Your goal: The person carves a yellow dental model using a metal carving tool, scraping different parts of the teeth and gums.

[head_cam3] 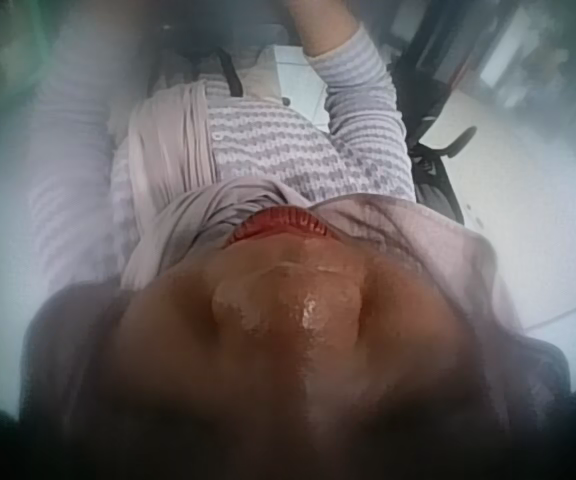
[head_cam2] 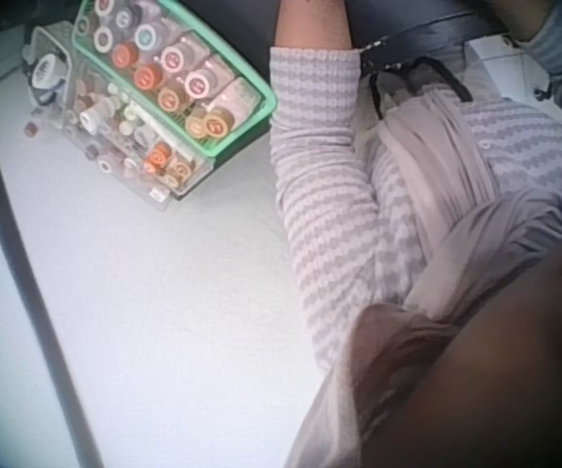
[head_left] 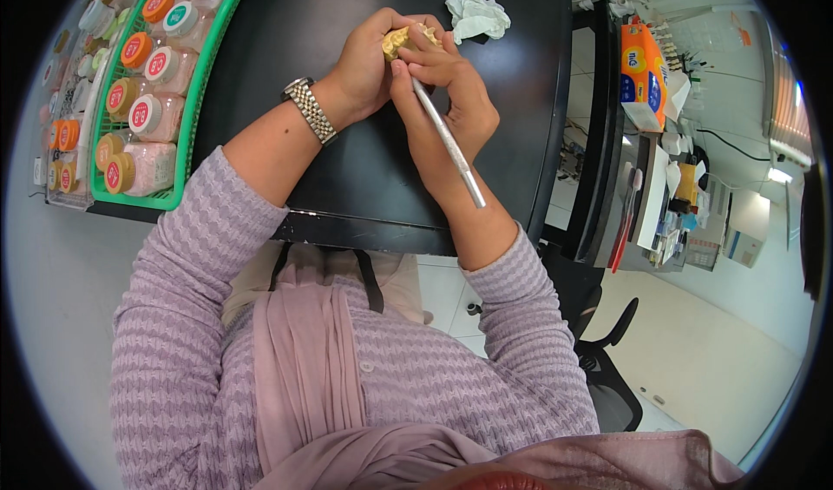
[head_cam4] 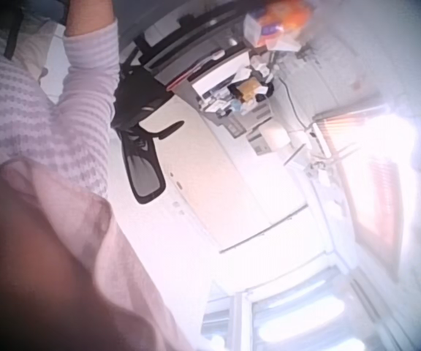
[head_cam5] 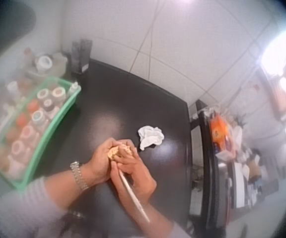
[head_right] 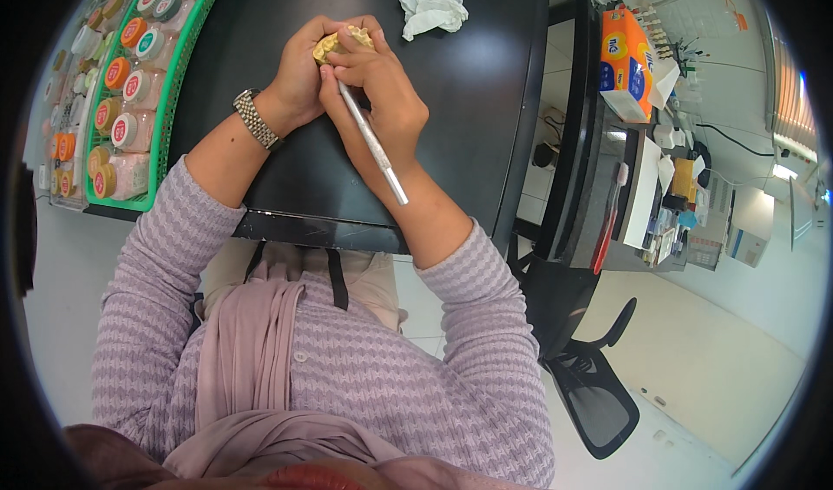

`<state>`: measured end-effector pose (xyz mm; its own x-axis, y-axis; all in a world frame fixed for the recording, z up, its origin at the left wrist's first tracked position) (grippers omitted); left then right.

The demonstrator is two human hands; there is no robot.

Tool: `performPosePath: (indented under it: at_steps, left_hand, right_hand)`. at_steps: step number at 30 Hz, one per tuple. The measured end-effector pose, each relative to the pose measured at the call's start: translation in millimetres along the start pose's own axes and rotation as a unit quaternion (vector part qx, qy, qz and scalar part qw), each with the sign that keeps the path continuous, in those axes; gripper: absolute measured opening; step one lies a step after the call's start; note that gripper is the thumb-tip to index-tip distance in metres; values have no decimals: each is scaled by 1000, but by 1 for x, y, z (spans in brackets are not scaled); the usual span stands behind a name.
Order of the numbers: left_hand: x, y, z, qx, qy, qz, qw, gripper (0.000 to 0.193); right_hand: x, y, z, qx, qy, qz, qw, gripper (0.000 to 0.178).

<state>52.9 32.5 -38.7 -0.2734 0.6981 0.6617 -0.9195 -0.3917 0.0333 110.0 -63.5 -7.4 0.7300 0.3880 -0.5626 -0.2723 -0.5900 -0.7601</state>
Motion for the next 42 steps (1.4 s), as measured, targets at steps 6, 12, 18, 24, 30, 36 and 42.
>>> performPosePath:
  at_steps: [6, 12, 18, 24, 30, 36, 42]
  left_hand:
    - [-2, -1, -5, 1, 17, -15, 1000, 35]
    - [0, 1, -4, 10, 14, -18, 1000, 33]
    - [2, 2, 0, 17, 14, -27, 999, 31]
    - [1, 0, -4, -15, 17, -17, 1000, 36]
    - [2, 1, -2, -26, 20, -14, 999, 37]
    - [2, -1, -3, -38, 28, -18, 999, 38]
    - [0, 1, 1, 4, 35, -54, 998, 38]
  right_hand:
    - [-2, -2, 1, -9, 15, 25, 1000, 10]
    - [-3, -5, 1, -14, 12, 24, 1000, 10]
    - [-2, -6, -1, -12, 12, 12, 1000, 11]
    - [-1, -5, -2, -2, -2, 9, 1000, 13]
    - [0, -3, -4, 0, -9, 6, 1000, 14]
    - [-4, -2, -7, -3, -28, 32, 999, 15]
    - [-3, -2, -7, -1, -3, 11, 1000, 14]
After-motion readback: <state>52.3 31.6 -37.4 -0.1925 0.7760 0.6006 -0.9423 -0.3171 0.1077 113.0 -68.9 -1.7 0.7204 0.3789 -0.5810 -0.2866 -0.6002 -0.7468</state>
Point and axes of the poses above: each hand's wrist, its own y-axis away from the middle knuckle, its own z-axis out of the palm, x = y × z, the point moved 1 cm from there along -y, towards the middle knuckle, and after that the axes turned 2 degrees about -y, right-handed, at the moved point
